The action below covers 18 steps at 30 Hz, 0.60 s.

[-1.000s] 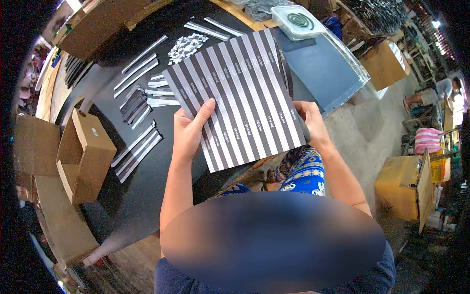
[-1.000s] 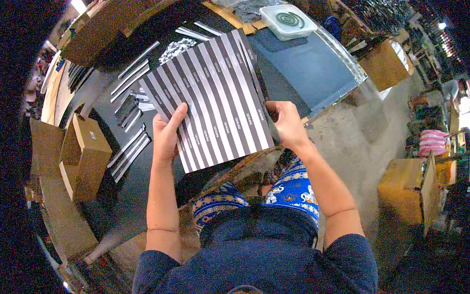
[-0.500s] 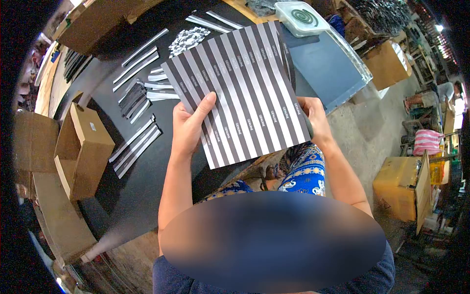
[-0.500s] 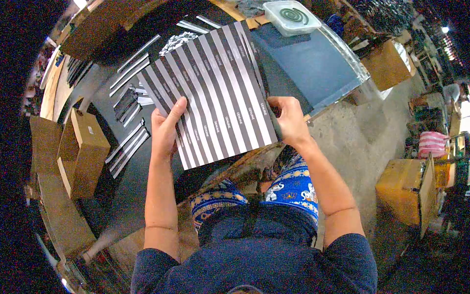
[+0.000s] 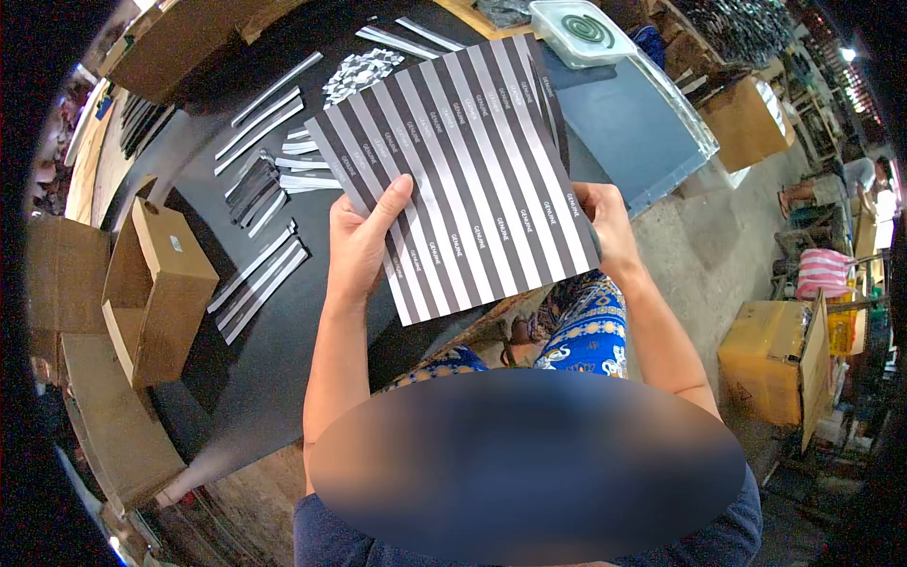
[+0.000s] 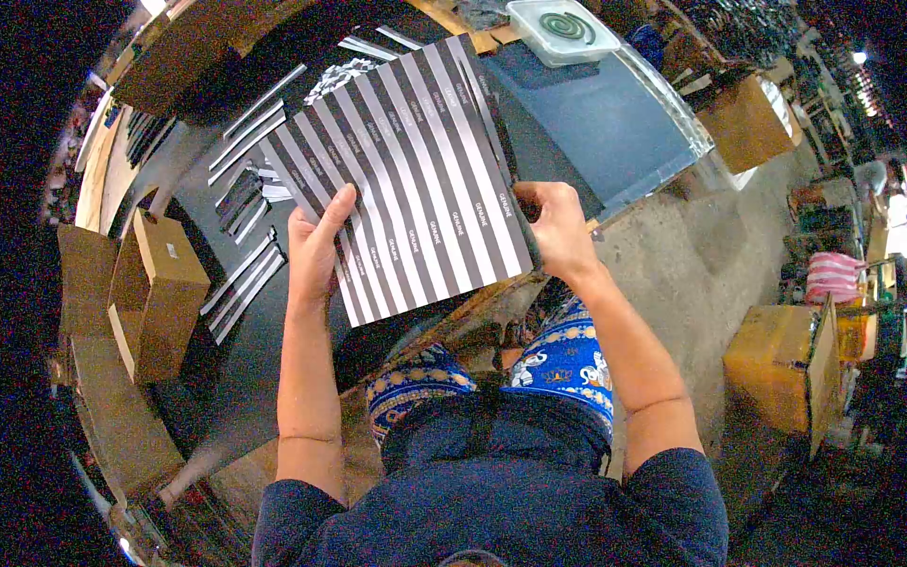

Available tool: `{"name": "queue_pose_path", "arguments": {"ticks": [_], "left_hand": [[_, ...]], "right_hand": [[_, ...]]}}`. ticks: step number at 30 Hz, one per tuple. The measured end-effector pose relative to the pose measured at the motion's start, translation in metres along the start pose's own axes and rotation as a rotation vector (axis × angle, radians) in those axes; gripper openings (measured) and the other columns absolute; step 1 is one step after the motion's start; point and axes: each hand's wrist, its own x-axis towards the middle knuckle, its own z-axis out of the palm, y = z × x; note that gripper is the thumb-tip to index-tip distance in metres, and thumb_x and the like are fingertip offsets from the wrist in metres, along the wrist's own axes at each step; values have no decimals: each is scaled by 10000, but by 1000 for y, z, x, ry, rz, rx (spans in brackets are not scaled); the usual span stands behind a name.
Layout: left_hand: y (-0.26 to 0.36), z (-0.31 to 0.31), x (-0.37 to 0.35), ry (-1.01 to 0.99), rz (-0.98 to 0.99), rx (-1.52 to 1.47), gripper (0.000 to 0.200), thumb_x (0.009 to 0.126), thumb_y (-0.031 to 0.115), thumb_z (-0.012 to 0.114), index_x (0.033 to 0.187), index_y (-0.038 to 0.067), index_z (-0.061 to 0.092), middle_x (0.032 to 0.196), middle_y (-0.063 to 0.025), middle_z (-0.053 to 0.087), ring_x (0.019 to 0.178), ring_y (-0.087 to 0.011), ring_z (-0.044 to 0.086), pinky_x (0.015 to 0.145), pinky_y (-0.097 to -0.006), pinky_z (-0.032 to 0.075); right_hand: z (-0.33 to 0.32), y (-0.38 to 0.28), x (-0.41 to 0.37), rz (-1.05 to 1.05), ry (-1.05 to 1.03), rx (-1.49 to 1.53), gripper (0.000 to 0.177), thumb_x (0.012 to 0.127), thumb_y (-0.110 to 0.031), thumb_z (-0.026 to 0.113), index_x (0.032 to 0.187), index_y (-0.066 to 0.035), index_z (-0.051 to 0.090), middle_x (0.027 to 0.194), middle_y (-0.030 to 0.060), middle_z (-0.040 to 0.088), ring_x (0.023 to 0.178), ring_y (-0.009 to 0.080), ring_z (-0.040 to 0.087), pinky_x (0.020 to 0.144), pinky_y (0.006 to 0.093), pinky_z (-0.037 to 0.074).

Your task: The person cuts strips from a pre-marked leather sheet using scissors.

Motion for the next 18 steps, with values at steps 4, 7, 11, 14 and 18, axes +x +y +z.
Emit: {"name": "queue_pose_path", "arguments": {"ticks": [4, 7, 11, 14, 18], "left_hand": [[0, 0, 0, -2, -10, -3, 233, 820, 181, 615, 950, -10, 585, 855, -67, 623, 698, -103, 593, 621, -224, 479], [0, 0, 0, -17, -2, -6, 229, 822, 182, 612, 947, -7, 587, 851, -63, 623, 694, -101, 591, 617, -225, 479], [1, 0, 0, -12, -10, 6, 227, 823, 183, 611, 950, -3, 588, 847, -57, 621, 690, -98, 589, 614, -223, 477], [1, 0, 0, -16, -31, -5, 229, 820, 185, 614, 952, 0, 590, 842, -53, 620, 688, -96, 586, 612, -221, 474], [-1, 0, 1, 1, -7, -3, 222, 819, 184, 616, 942, 2, 592, 834, -52, 621, 677, -94, 585, 599, -220, 474]], "right_hand": [[0, 1, 0, 32, 8, 7, 292, 710, -184, 665, 760, 95, 594, 639, 59, 602, 621, 59, 507, 549, 243, 422], [2, -6, -2, 28, 22, 27, 284, 716, -175, 662, 768, 97, 599, 656, 63, 613, 629, 62, 521, 559, 240, 429], [-1, -5, -2, 53, -6, 38, 276, 719, -168, 661, 776, 96, 604, 682, 61, 626, 639, 68, 536, 570, 235, 435], [-2, -6, -2, 43, -17, -20, 266, 723, -162, 662, 779, 93, 608, 692, 56, 629, 639, 72, 542, 571, 231, 437], [0, -8, -2, 51, -4, 32, 251, 723, -151, 667, 770, 89, 612, 681, 54, 625, 632, 69, 542, 558, 228, 435]]}}
